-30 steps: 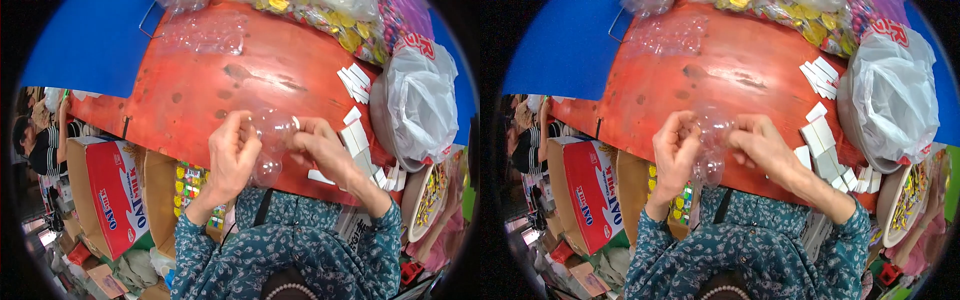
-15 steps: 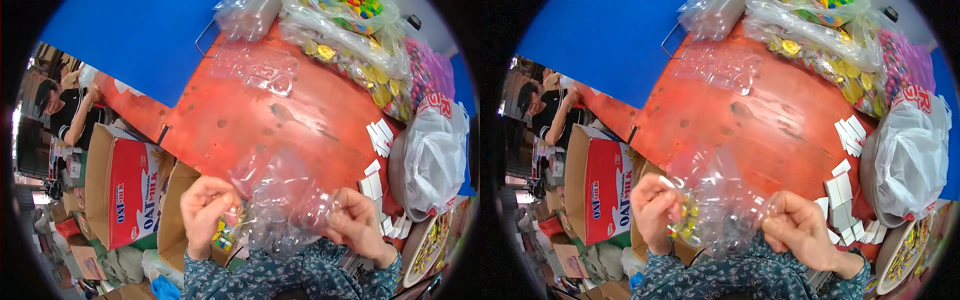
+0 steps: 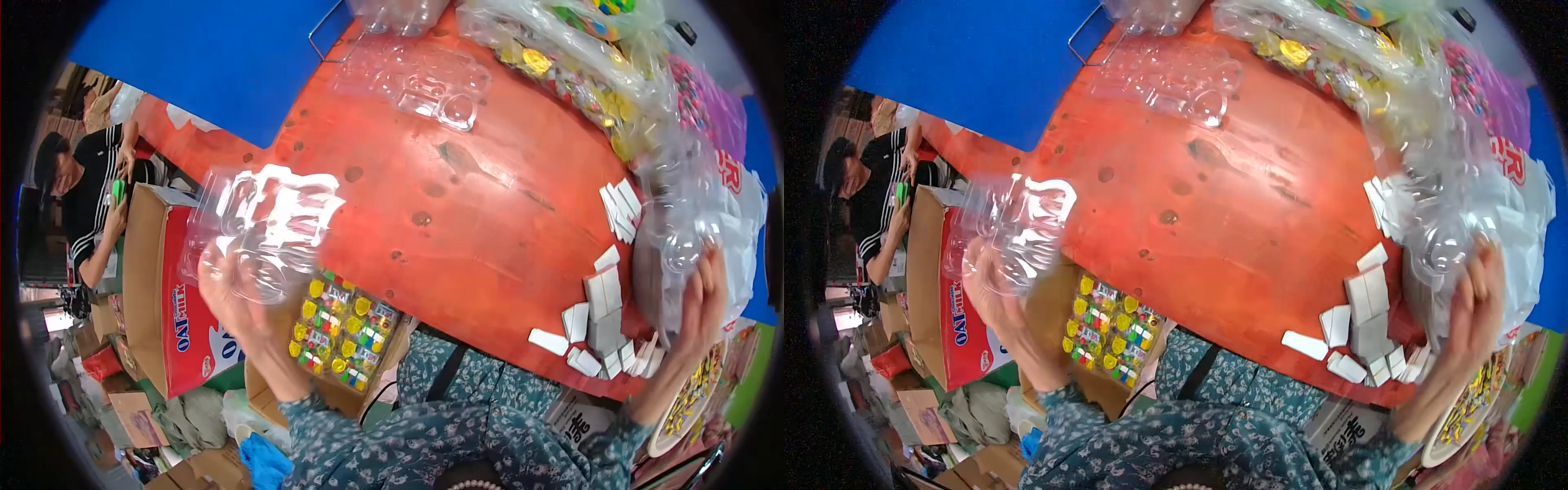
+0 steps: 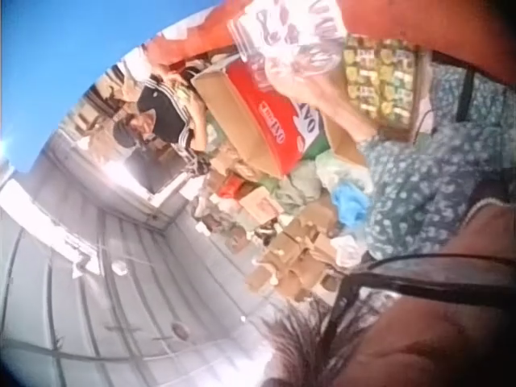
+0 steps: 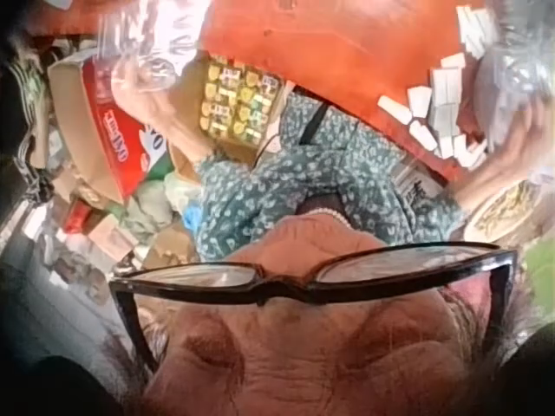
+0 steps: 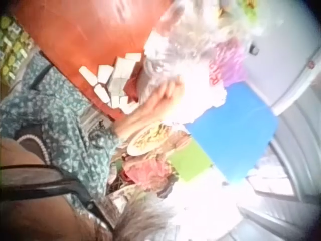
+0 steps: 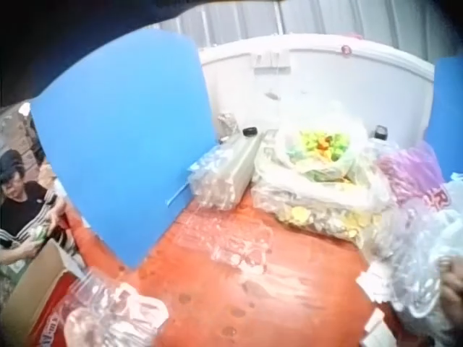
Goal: The recorder is assembling candy sets by placing candy eggs and small plastic spoons into blister trays and boxing them.
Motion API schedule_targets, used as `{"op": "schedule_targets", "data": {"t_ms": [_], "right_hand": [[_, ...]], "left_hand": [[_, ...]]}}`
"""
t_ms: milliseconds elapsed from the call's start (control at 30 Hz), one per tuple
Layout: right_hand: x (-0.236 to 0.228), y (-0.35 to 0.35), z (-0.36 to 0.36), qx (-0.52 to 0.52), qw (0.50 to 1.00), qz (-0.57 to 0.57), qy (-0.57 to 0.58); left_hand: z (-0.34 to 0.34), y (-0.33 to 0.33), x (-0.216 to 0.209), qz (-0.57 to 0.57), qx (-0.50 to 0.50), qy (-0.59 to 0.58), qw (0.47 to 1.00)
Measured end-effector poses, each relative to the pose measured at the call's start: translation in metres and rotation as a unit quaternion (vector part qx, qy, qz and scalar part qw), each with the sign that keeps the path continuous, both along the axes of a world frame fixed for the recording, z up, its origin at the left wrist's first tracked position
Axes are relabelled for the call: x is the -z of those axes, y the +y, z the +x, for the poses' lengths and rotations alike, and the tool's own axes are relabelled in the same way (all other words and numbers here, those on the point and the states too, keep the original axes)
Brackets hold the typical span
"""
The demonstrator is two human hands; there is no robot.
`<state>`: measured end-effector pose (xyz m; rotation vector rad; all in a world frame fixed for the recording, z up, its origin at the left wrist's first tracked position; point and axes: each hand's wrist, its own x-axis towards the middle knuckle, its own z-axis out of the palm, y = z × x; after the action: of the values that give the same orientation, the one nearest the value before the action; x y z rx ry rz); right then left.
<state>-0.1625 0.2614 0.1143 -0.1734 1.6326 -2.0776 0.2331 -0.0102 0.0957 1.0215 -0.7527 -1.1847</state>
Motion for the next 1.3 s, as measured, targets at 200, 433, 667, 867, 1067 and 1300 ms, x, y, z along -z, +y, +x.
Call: {"op": "schedule_targets", "data": {"t_ms": [200,433,667,867,1067,1300], "right_hand": [[-0.016,-0.073,0.080,-0.166,0.980,0.017,0.107],[-0.004,-0.072,0.082,-0.204,0.963,0.063,0.166],[0.027,-0.096,0.088,-0.356,0.638,0.247,0.637],[0.040,-0.114,0.101,-0.442,0.549,0.325,0.631],[0.023,-0.145,0.149,-0.333,0.668,0.030,0.665],[0.034,-0.160,0.176,-0.206,0.665,0.068,0.714]], "left_hand": [[-0.011,-0.020,0.065,-0.089,0.013,-0.071,0.993],[-0.044,-0.039,0.083,-0.069,0.024,0.015,0.997],[-0.043,-0.027,0.081,-0.016,0.070,0.066,0.995],[-0.058,-0.007,0.063,-0.017,0.102,0.080,0.991],[-0.088,0.024,0.056,-0.073,0.142,0.065,0.985],[-0.095,0.047,0.047,-0.139,0.147,-0.145,0.968]]}}
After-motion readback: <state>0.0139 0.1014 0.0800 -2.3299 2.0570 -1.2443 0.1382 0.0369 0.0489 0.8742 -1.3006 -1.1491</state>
